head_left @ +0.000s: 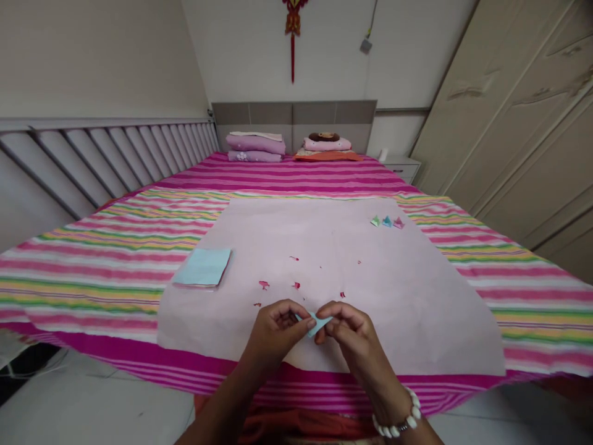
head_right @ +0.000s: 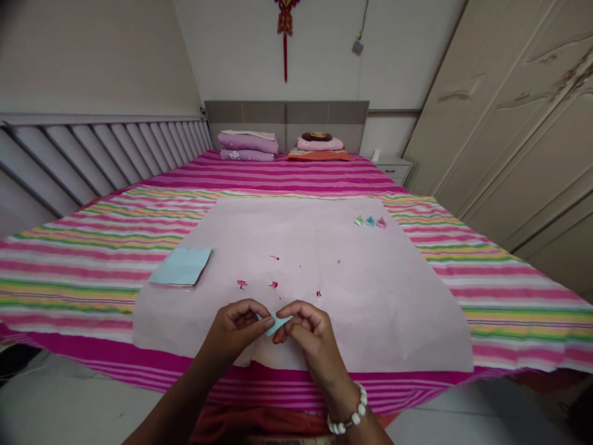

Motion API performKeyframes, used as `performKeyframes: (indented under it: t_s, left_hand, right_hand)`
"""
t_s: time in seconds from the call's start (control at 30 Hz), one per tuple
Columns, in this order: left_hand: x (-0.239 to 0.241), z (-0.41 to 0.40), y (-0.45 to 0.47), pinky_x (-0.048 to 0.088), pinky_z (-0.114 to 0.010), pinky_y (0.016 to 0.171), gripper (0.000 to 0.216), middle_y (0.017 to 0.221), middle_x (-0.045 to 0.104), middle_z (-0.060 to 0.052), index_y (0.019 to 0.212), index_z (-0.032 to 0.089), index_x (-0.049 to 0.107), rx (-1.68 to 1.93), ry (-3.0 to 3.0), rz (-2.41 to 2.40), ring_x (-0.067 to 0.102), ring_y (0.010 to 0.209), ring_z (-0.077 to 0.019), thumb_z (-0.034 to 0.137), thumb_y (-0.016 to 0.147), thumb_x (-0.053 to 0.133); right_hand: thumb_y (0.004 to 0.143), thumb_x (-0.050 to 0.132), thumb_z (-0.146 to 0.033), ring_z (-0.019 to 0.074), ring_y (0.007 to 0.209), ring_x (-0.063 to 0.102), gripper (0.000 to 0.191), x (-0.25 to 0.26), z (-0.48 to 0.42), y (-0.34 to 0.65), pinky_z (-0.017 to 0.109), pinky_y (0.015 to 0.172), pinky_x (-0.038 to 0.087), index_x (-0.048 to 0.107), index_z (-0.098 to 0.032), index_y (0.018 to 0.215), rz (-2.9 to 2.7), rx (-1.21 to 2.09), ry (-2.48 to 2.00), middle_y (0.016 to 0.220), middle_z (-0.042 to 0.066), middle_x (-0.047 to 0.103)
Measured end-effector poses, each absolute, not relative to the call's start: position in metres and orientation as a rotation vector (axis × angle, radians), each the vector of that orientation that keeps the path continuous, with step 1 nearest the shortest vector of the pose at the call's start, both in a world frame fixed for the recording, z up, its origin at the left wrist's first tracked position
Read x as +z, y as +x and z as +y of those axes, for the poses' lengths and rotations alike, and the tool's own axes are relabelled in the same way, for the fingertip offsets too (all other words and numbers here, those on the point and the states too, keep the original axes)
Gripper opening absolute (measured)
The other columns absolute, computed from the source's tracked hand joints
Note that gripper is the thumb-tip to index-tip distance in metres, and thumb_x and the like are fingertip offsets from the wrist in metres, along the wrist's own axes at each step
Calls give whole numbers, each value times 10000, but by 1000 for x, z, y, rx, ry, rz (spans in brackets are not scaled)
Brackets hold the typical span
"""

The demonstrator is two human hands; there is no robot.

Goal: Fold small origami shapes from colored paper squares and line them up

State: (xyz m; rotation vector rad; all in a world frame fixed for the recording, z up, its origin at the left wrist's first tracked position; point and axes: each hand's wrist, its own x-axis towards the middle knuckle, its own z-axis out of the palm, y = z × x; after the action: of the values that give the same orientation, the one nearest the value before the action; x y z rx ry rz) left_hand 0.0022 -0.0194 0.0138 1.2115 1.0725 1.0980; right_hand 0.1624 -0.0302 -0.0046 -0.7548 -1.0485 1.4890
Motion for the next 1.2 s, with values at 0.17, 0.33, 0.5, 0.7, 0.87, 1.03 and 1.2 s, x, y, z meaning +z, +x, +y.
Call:
performKeyframes:
  t_s: [0.17, 0.33, 0.5, 0.7, 0.87, 1.03, 1.2]
  left_hand:
    - [6, -19, 2, 405, -227, 557, 215, 615, 628, 11, 829, 168, 671, 1138, 1230, 1047, 534, 570, -116, 246, 655, 772]
    - [7, -19, 3, 444, -257, 623, 359, 671, 679, -10, 948, 157, 678, 1109, 1119, 976, 589, 633, -143, 292, 635, 790]
    - [6, -19, 8, 457, -270, 660, 193, 645, 696, -32, 674, 139, 720, 1131, 1104, 1016, 599, 656, -161, 328, 671, 756]
    - [6, -18, 8, 441, -265, 679, 245, 611, 669, -19, 677, 150, 731, 1188, 1083, 1062, 584, 676, -168, 378, 747, 676]
    - [6, -17, 9, 448, -257, 653, 279, 667, 678, -23, 768, 149, 738, 1167, 1005, 1032, 573, 652, -150, 417, 693, 720]
    - [-7, -18, 13, 446, -243, 580, 267, 549, 640, -10, 634, 135, 691, 1109, 970, 1011, 559, 552, -127, 392, 652, 760]
    - [-12, -16, 9, 389, -219, 488, 293, 497, 603, 11, 561, 142, 622, 1130, 960, 1009, 494, 441, -89, 383, 676, 742]
  right_hand:
    - [683, 770, -276, 139, 598, 580, 203, -5, -29, 162, 266, 573, 468, 690, -197, 852, -1044, 1445, -878, 739, 10, 656]
    - [713, 760, -312, 120, 569, 512, 163, -4, -26, 161, 238, 545, 407, 684, -171, 683, -1164, 1378, -951, 597, -11, 599]
    - [697, 766, -330, 123, 567, 501, 194, -4, -25, 159, 243, 546, 385, 667, -173, 642, -1179, 1279, -990, 581, -13, 602]
    - [673, 784, -316, 129, 553, 498, 186, -7, -25, 160, 258, 544, 376, 675, -178, 611, -1131, 1255, -1009, 564, -12, 599]
    - [704, 758, -311, 136, 562, 517, 133, -7, -24, 161, 267, 570, 401, 715, -191, 668, -1095, 1254, -974, 559, -16, 597]
    - [701, 763, -311, 136, 561, 525, 143, -11, -27, 159, 267, 575, 410, 694, -193, 659, -1032, 1210, -1003, 571, -14, 618]
    - [679, 786, -329, 124, 529, 485, 230, -8, -30, 157, 258, 538, 373, 635, -183, 585, -1046, 1202, -1033, 532, -22, 573]
